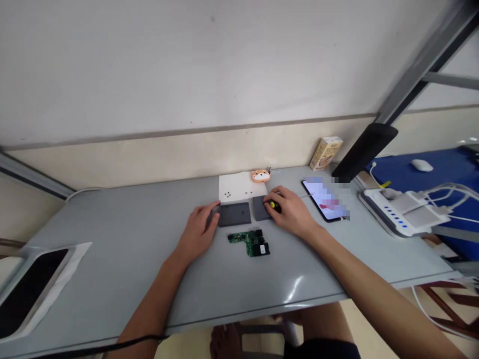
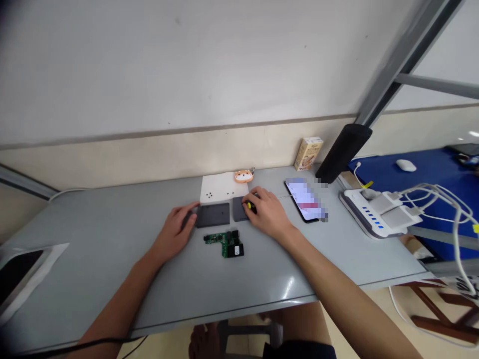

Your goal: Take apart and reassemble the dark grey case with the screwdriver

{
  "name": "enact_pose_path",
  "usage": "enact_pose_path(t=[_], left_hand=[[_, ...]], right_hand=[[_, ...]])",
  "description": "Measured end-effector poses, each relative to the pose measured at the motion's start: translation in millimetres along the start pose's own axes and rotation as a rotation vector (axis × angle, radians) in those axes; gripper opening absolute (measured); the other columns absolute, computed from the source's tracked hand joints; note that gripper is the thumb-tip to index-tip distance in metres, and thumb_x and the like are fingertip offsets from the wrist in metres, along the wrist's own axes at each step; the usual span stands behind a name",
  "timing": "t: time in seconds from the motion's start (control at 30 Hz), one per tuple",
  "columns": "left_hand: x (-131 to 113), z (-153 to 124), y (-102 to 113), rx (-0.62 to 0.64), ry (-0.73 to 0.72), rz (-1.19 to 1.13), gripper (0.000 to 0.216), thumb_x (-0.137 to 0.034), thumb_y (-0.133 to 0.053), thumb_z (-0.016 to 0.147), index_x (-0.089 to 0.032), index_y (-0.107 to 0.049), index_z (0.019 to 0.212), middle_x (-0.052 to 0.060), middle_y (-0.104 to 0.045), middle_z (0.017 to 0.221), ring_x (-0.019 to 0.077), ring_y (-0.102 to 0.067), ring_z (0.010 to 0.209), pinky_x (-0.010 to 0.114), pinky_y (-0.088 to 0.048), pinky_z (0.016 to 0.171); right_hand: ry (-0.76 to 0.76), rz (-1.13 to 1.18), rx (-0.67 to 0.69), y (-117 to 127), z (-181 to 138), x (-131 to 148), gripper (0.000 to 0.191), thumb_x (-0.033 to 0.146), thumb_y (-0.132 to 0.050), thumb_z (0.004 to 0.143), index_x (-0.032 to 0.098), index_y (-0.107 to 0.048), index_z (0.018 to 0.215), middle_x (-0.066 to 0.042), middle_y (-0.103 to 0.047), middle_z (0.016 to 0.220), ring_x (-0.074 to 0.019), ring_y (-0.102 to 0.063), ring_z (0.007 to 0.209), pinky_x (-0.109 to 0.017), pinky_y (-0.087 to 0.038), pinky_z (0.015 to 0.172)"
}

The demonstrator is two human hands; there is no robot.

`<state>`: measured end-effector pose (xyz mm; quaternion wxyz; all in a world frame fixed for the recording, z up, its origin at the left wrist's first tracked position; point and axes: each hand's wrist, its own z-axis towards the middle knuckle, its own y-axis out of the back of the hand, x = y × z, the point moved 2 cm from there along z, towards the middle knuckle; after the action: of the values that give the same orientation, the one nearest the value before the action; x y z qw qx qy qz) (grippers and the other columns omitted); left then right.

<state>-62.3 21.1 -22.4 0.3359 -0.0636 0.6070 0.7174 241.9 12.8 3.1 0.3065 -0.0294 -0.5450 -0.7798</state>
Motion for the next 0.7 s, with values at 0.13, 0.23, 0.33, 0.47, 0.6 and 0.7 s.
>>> enact_pose_path(t=[0.13, 0.23, 0.33, 0.47, 0.6, 0.7], left_hand=[[0.4, 0.7, -0.3, -0.005, -0.014, 0.001, 0.045, -0.041, -0.041, 0.108, -0.027, -0.05, 0.149, 0.008, -0.063, 0.137, 0.027, -0.052, 0.128, 0.051, -0.042, 0.114], [-0.9, 0.6, 0.8, 0.002, -0.012, -0.003, 0.044, -0.04, -0.04, 0.108, -0.026, -0.05, 0.148, 0.008, -0.063, 0.137, 0.0267, -0.051, 0.129, 0.051, -0.041, 0.114], [-1.9, -0.1, 1.7, 0.011, 0.001, -0.008, 0.044, -0.04, -0.039, 0.108, -0.026, -0.05, 0.148, 0.008, -0.063, 0.138, 0.0263, -0.05, 0.13, 0.05, -0.04, 0.114], [-2.0, -0.5, 1.8, 0.004, -0.007, -0.02, 0.044, -0.041, -0.039, 0.108, -0.027, -0.05, 0.149, 0.008, -0.062, 0.139, 0.0267, -0.05, 0.13, 0.05, -0.041, 0.114], [-2.5, 0.3, 1.5, 0.0, -0.003, -0.021, 0.044, -0.041, -0.04, 0.108, -0.027, -0.051, 0.148, 0.008, -0.064, 0.137, 0.0272, -0.051, 0.129, 0.051, -0.041, 0.114], [-3.1, 0.9, 1.5, 0.001, -0.005, -0.018, 0.044, -0.042, -0.04, 0.108, -0.027, -0.051, 0.148, 0.008, -0.064, 0.136, 0.0273, -0.052, 0.127, 0.051, -0.042, 0.113]], right_hand=[[-0.002, 0.003, 0.002, -0.3, -0.1, 0.7, 0.021, 0.027, -0.051, 0.1, 0.023, -0.069, 0.111, -0.01, -0.066, 0.113, -0.0253, -0.064, 0.099, -0.043, -0.052, 0.09], [-0.008, 0.022, 0.003, 0.5, 0.0, 1.5, 0.02, 0.026, -0.051, 0.101, 0.023, -0.068, 0.11, -0.01, -0.066, 0.112, -0.0247, -0.064, 0.099, -0.042, -0.052, 0.09], [-0.036, 0.085, -0.005, 0.9, 0.1, 0.2, 0.019, 0.025, -0.051, 0.101, 0.024, -0.068, 0.109, -0.008, -0.066, 0.111, -0.0228, -0.065, 0.096, -0.039, -0.052, 0.088], [-0.092, 0.155, -0.015, -0.3, -0.1, -3.8, 0.016, 0.026, -0.053, 0.1, 0.026, -0.068, 0.106, -0.006, -0.066, 0.11, -0.021, -0.066, 0.092, -0.037, -0.052, 0.084], [-0.099, 0.195, -0.036, -0.2, -0.1, -5.0, 0.017, 0.029, -0.052, 0.101, 0.026, -0.069, 0.104, -0.006, -0.066, 0.109, -0.0209, -0.067, 0.091, -0.037, -0.053, 0.084], [-0.099, 0.207, -0.048, 1.9, 0.4, -4.8, 0.018, 0.03, -0.052, 0.101, 0.025, -0.07, 0.102, -0.007, -0.066, 0.106, -0.021, -0.067, 0.089, -0.038, -0.053, 0.084]])
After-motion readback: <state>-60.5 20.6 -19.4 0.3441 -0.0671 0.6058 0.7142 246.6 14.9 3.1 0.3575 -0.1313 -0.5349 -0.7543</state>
